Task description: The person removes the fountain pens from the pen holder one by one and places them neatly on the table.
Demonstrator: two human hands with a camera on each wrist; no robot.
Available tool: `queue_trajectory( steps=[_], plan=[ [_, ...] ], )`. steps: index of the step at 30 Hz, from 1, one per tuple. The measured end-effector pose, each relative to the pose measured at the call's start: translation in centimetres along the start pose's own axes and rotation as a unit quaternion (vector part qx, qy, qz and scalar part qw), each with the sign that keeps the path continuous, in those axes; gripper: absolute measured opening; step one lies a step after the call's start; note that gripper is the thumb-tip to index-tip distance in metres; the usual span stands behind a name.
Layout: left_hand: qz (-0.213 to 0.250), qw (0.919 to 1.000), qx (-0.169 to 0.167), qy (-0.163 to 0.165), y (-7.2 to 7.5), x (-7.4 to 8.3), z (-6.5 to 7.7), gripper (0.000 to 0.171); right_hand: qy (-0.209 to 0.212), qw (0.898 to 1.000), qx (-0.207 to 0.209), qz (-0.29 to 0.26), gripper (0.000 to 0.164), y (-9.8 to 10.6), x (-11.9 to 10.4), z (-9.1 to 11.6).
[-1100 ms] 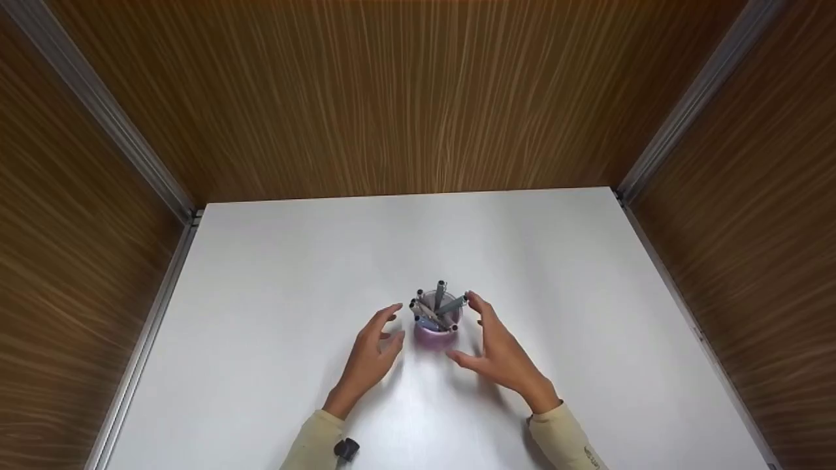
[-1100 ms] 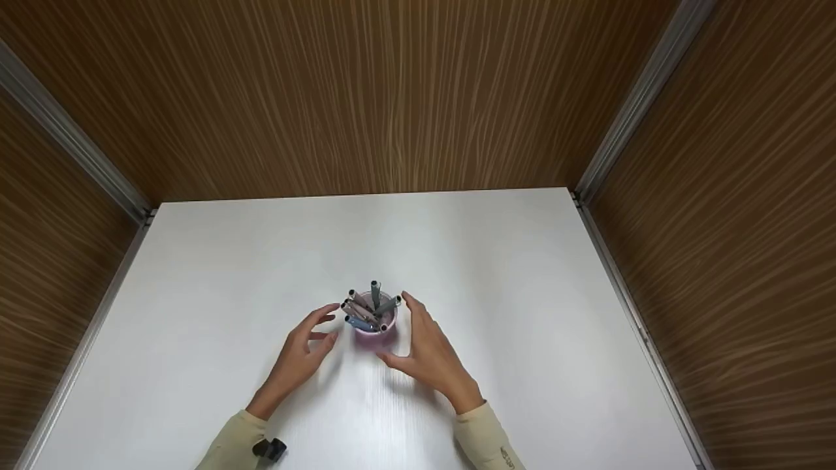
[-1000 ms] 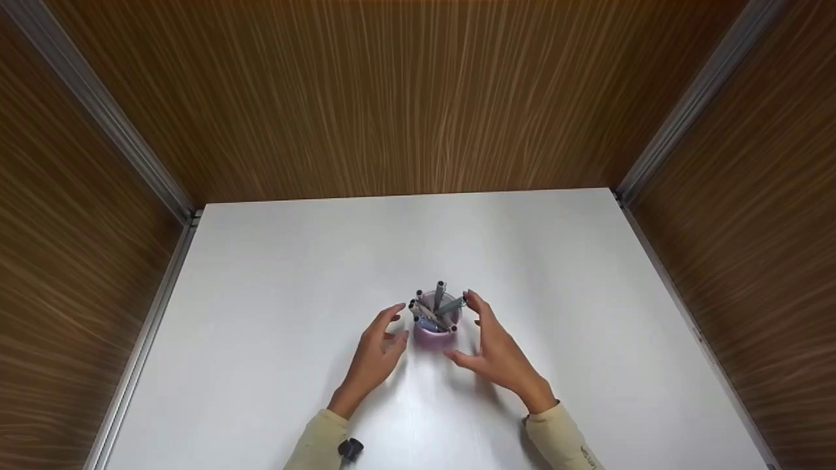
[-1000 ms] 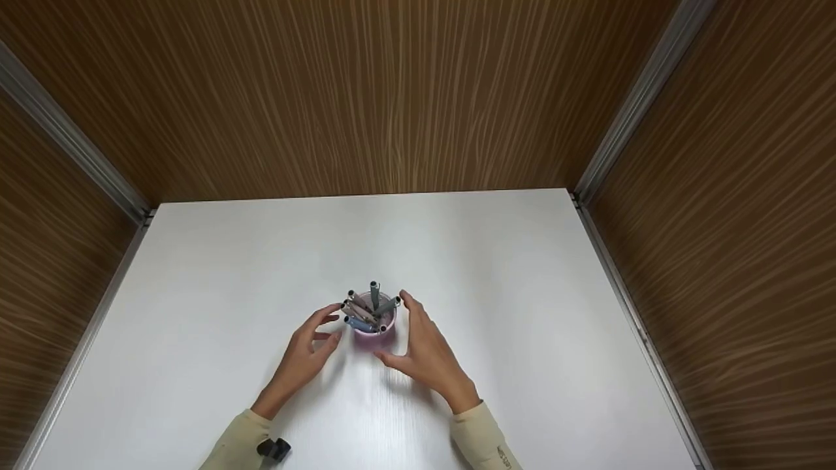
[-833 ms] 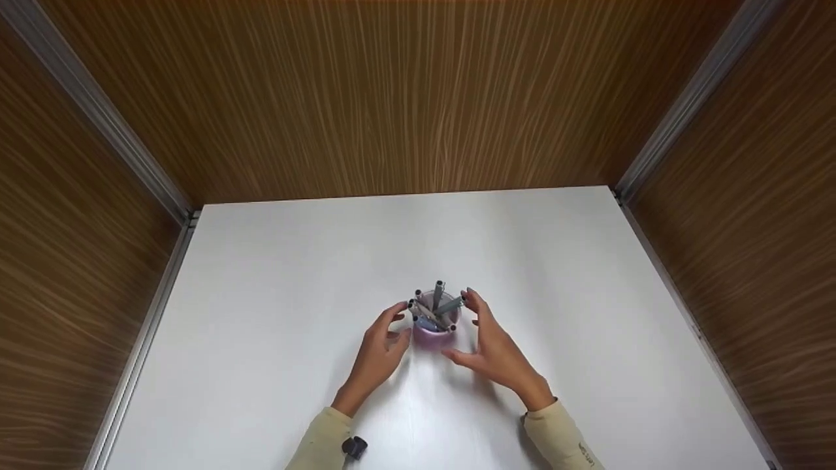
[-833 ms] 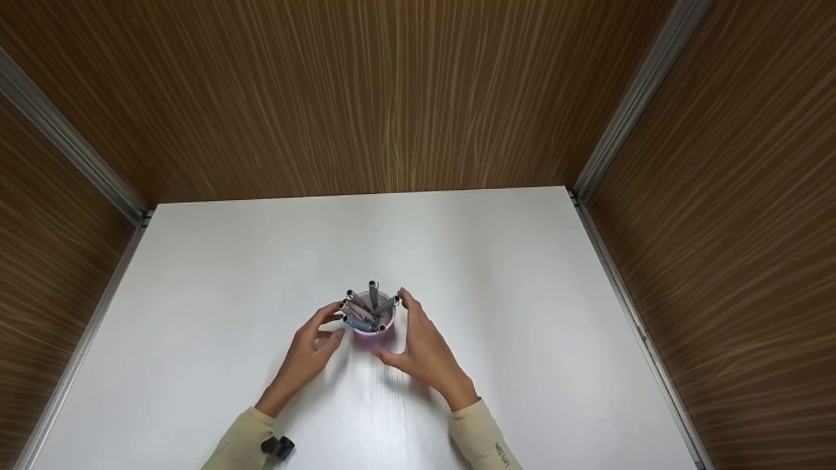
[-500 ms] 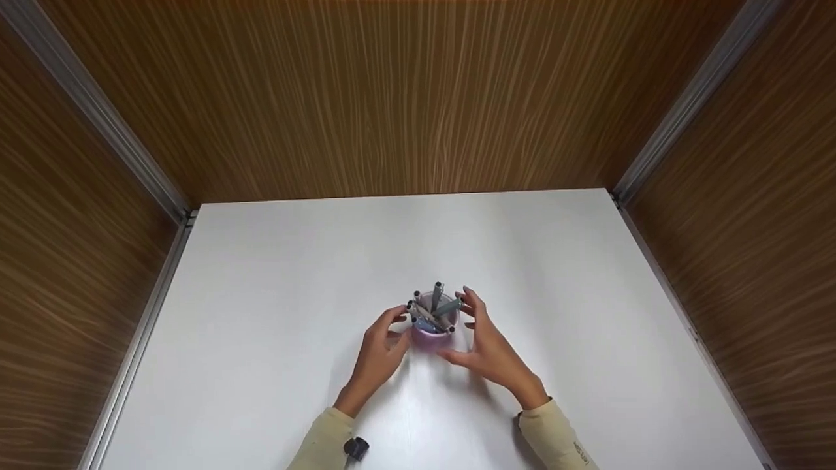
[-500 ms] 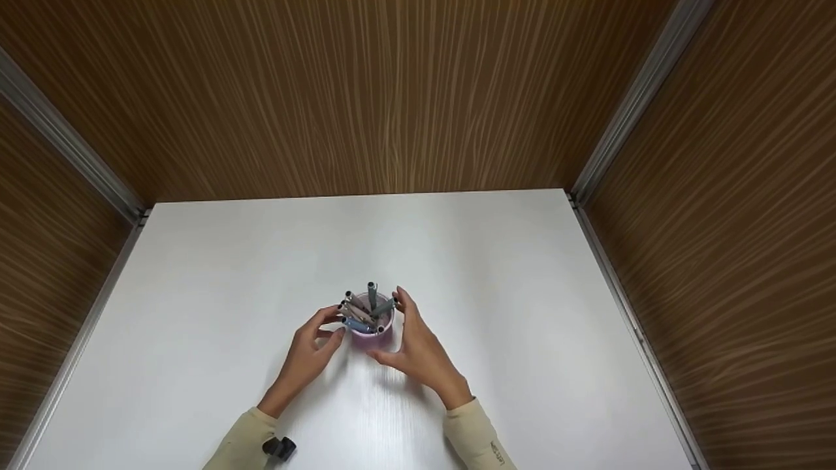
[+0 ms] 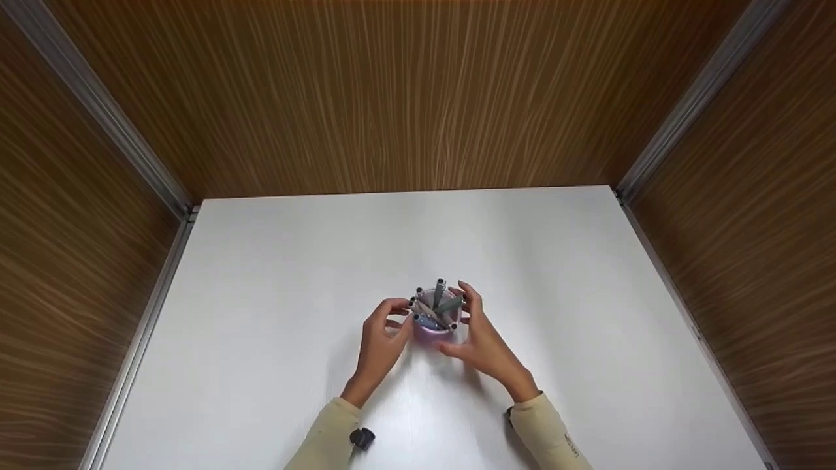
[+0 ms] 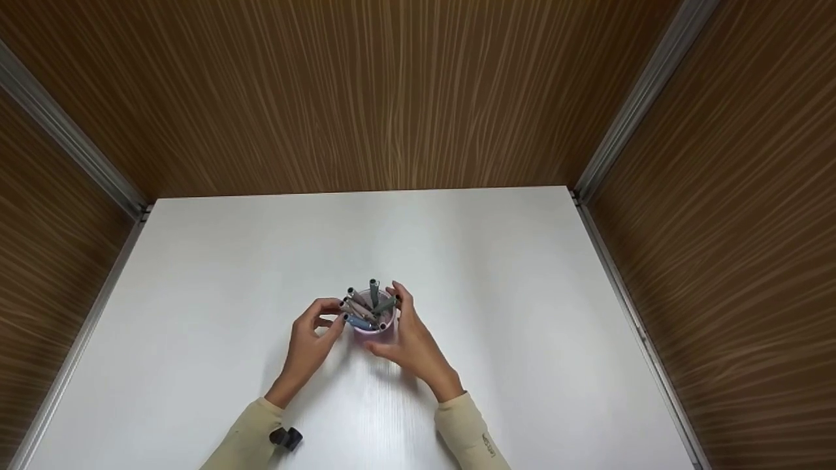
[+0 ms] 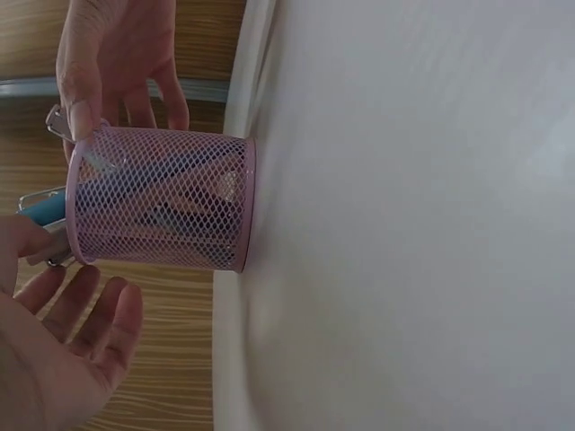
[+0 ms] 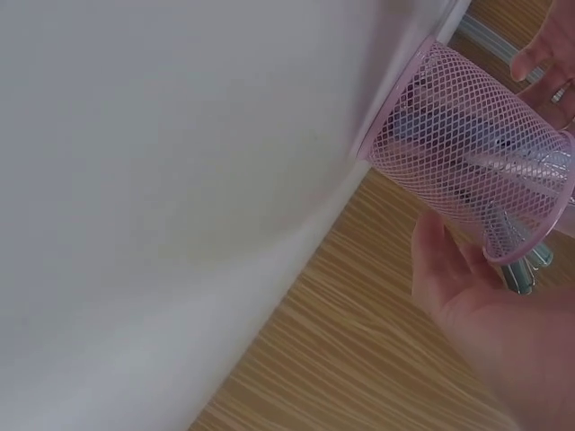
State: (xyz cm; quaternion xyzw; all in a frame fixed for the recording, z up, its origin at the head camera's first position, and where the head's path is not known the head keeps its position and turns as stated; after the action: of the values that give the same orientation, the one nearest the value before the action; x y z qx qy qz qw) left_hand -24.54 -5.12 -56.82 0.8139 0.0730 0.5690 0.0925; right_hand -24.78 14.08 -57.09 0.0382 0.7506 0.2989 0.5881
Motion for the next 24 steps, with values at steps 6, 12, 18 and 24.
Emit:
queue_trajectory(
  steps=[6, 12, 18, 24],
  plan=[
    [-0.006, 0.9996, 0.026, 0.009, 0.15, 0.04, -0.29, 0.020, -0.009, 1.000, 0.007, -0.010, 0.117, -0.41, 0.10, -0.62],
    [0.009, 0.9997, 0.025, 0.001, 0.14, 0.10, -0.61, 0.015, -0.017, 0.999, 0.036, -0.006, 0.117, -0.35, -0.08, -1.07],
    [-0.011, 0.9993, 0.025, 0.025, -0.13, -0.22, -0.71, 0.012, -0.025, 0.999, 0.045, -0.008, 0.114, -0.57, -0.01, -1.07],
    [-0.010, 0.9985, 0.039, 0.038, -0.40, -0.23, -0.47, 0.008, -0.038, 0.998, 0.055, -0.007, 0.112, -0.69, 0.28, -0.98]
  ],
)
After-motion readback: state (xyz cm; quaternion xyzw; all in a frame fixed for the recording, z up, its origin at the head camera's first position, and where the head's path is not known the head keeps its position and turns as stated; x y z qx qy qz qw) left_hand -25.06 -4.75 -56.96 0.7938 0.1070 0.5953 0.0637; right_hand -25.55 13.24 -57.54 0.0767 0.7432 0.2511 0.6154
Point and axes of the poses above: each hand's wrist, its own z-axis away from the middle knuckle, its own y-axis out of the back of the hand, x = y × z, the point moved 9 cm from there along -z, towards the middle knuckle, and after that the axes turned 5 degrees about -x, right-handed, at the moved point
